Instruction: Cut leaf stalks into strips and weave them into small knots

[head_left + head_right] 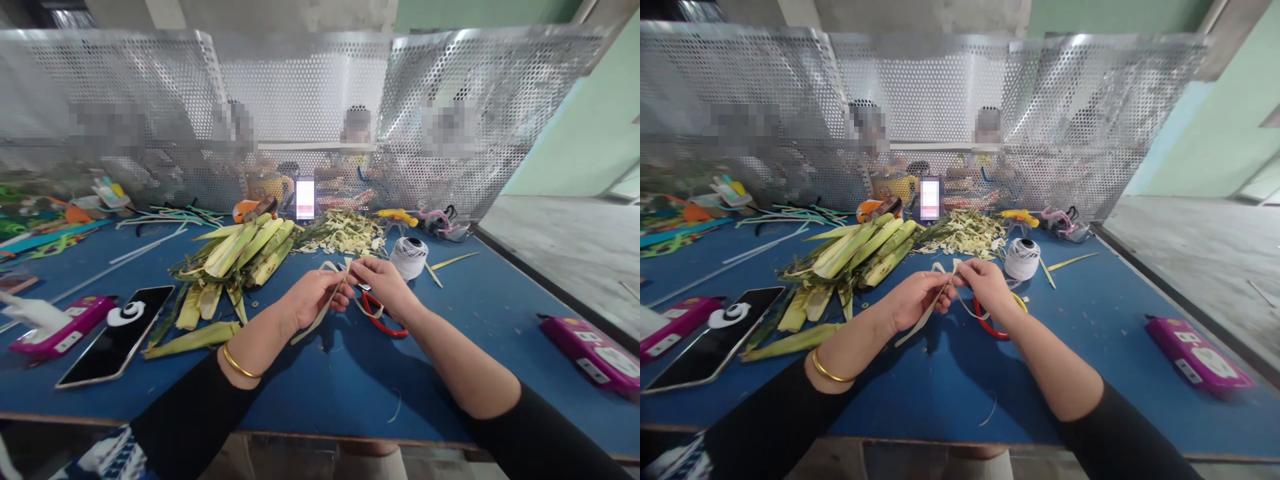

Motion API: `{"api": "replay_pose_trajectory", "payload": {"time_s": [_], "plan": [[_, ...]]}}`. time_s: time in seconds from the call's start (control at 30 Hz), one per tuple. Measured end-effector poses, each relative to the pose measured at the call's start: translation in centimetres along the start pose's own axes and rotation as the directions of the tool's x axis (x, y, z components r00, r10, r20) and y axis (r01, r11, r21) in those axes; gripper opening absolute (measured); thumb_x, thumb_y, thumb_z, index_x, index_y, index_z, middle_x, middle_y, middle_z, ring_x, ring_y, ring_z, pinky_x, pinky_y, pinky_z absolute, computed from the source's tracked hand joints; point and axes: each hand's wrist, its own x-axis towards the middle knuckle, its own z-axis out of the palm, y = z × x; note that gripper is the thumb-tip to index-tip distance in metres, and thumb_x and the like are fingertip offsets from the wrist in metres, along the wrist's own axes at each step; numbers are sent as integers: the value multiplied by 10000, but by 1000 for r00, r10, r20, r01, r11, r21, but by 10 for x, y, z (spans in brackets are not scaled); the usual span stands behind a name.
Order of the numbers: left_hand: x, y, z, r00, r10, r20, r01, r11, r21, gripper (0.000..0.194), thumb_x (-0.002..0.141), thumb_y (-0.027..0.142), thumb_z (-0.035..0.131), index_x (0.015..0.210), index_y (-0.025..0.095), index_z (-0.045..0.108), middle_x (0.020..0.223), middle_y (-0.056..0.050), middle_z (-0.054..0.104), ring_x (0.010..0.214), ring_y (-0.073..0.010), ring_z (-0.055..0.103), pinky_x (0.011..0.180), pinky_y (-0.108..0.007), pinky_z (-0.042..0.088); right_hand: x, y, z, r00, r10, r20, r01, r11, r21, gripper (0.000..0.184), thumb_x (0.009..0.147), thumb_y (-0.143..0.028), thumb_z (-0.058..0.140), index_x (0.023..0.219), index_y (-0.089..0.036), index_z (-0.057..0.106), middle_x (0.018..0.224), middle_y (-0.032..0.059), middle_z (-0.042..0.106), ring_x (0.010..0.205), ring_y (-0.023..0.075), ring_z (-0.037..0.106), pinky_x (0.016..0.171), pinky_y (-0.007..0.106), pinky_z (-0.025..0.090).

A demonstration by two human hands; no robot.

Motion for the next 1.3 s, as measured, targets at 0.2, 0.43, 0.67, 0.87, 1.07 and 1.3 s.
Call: {"api": "replay_pose_trajectory", "payload": {"time_s": [0.2, 0.43, 0.67, 0.87, 1.07, 1.3], "plan": [[3, 3, -4, 992, 77, -104, -89, 989, -118, 166, 871, 158, 549, 776, 87, 665, 570, -7, 566, 459, -70, 511, 476, -191, 427, -2, -4, -4, 987, 56, 153, -8, 955, -298, 265, 788, -460, 560, 765, -196, 581, 665, -5, 618, 578, 124, 504, 552, 253, 367], [5, -2, -3, 969, 175, -175, -169, 984, 49, 101, 800, 169, 640, 728, 107, 675, 562, 4, 583, 447, -65, 510, 471, -190, 414, -7, -8, -2, 986, -2, 168, 58, 943, -327, 310, 789, -457, 531, 623, -195, 512, 518, -39, 485, 500, 104, 414, 508, 245, 307], [5, 0, -1, 942, 220, -253, -167, 962, 216, 166, 783, 169, 653, 626, 114, 655, 505, 0, 580, 455, -77, 521, 511, -202, 436, -18, -16, 3, 971, -188, 147, 238, 802, -548, 363, 858, -412, 481, 573, -206, 390, 520, -35, 421, 528, 110, 354, 512, 249, 247], [4, 4, -6, 971, 119, -207, -108, 992, 66, 153, 823, 228, 619, 752, 117, 697, 635, -40, 652, 521, -94, 582, 505, -197, 448, -16, -14, 1, 976, -196, 98, 217, 800, -559, 372, 852, -416, 492, 563, -204, 393, 511, -42, 404, 527, 107, 339, 506, 240, 244], [7, 2, -8, 972, 124, -198, -118, 992, 40, 99, 792, 217, 657, 760, 124, 669, 660, -30, 648, 524, -83, 579, 488, -184, 432, -15, -13, 2, 976, -194, 94, 213, 802, -558, 360, 839, -416, 476, 563, -210, 370, 514, -43, 361, 515, 108, 316, 494, 243, 229], [14, -6, -7, 947, 220, -234, -203, 974, 95, 122, 734, 158, 681, 646, 127, 603, 549, -4, 586, 462, -70, 510, 412, -167, 347, -20, -19, 4, 962, -191, 194, 269, 787, -555, 285, 826, -323, 452, 575, -209, 380, 537, -35, 390, 541, 112, 327, 526, 245, 254]]}}
